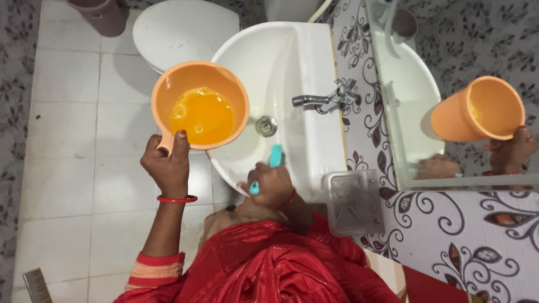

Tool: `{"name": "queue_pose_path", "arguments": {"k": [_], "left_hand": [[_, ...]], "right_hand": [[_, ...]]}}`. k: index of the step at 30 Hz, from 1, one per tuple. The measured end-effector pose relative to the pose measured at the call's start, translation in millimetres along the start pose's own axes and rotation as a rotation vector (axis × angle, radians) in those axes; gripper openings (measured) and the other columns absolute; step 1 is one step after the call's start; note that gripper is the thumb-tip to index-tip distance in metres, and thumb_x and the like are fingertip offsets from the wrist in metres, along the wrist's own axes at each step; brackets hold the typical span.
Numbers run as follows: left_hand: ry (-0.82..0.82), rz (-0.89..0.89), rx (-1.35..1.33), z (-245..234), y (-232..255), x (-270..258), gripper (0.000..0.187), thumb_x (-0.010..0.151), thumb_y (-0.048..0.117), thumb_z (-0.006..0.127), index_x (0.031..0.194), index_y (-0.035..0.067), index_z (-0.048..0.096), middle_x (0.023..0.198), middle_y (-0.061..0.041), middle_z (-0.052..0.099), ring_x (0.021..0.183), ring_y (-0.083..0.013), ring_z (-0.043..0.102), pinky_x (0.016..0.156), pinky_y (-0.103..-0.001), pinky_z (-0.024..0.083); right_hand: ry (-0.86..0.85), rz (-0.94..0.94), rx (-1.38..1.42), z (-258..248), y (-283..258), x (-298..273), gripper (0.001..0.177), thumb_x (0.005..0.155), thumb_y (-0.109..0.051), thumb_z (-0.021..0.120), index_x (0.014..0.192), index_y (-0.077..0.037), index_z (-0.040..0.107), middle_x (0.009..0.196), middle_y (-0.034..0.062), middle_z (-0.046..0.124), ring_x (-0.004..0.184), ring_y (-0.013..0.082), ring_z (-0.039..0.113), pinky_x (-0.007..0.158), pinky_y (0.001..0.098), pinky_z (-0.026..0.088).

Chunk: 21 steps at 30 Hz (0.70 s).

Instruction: The person scrubs the inside of a white bathroom sink using a blue brush while holding an orange bowl containing yellow liquid. They repeatedly dip the brush into the bowl and scrub the sink basin and drain area.

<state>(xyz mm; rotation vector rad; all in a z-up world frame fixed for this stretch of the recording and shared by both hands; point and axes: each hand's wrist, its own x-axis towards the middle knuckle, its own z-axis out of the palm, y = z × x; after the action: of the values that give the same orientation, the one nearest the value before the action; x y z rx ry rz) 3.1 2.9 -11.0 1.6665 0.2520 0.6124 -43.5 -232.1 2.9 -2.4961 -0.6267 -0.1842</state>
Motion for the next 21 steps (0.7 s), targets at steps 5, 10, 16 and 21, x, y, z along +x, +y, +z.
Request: {"name": "queue_pose_path", "arguments": {"k": [5,10,16,21], "left_hand": [[-0.006,-0.004,-0.012,0,-6,2,0.055,0.1,0.031,0.082,0.076,0.005,0.04,0.066,0.006,0.034,0.064,-0.0036,0.028,0.054,-0.025,0.024],[-0.025,-0.034,-0.026,-2,-7,5,0.052,0.098,0.028,0.081,0.077,0.006,0.04,0.067,0.006,0.034,0.063,-0.003,0.027,0.052,-0.024,0.022],[-0.058,-0.021,-0.053,-1,-3,5,0.052,0.101,0.026,0.08,0.075,0.006,0.039,0.068,0.005,0.037,0.063,-0.0025,0.029,0.053,-0.023,0.024],[-0.093,-0.017,-0.16,-1,2,8,0.043,0.102,0.024,0.077,0.079,0.006,0.046,0.071,0.005,0.052,0.065,0.0001,0.042,0.055,-0.021,0.034]], "right_hand": [[-0.021,0.068,-0.082,-4,-1,4,0.026,0.087,-0.031,0.076,0.072,-0.01,0.074,0.071,0.0108,0.065,0.055,0.0317,0.064,0.051,0.0456,0.049],[0.009,0.153,-0.076,-2,6,2,0.024,0.085,-0.031,0.074,0.069,-0.013,0.073,0.072,0.0095,0.066,0.056,0.0326,0.064,0.053,0.0461,0.05],[-0.025,0.209,-0.121,2,25,-4,0.019,0.087,-0.03,0.075,0.078,-0.014,0.073,0.085,0.0072,0.068,0.067,0.0325,0.067,0.059,0.0469,0.052],[-0.092,0.253,0.031,4,36,-9,0.025,0.082,-0.038,0.079,0.081,-0.015,0.07,0.1,0.0047,0.069,0.081,0.0312,0.07,0.064,0.0464,0.054]]}}
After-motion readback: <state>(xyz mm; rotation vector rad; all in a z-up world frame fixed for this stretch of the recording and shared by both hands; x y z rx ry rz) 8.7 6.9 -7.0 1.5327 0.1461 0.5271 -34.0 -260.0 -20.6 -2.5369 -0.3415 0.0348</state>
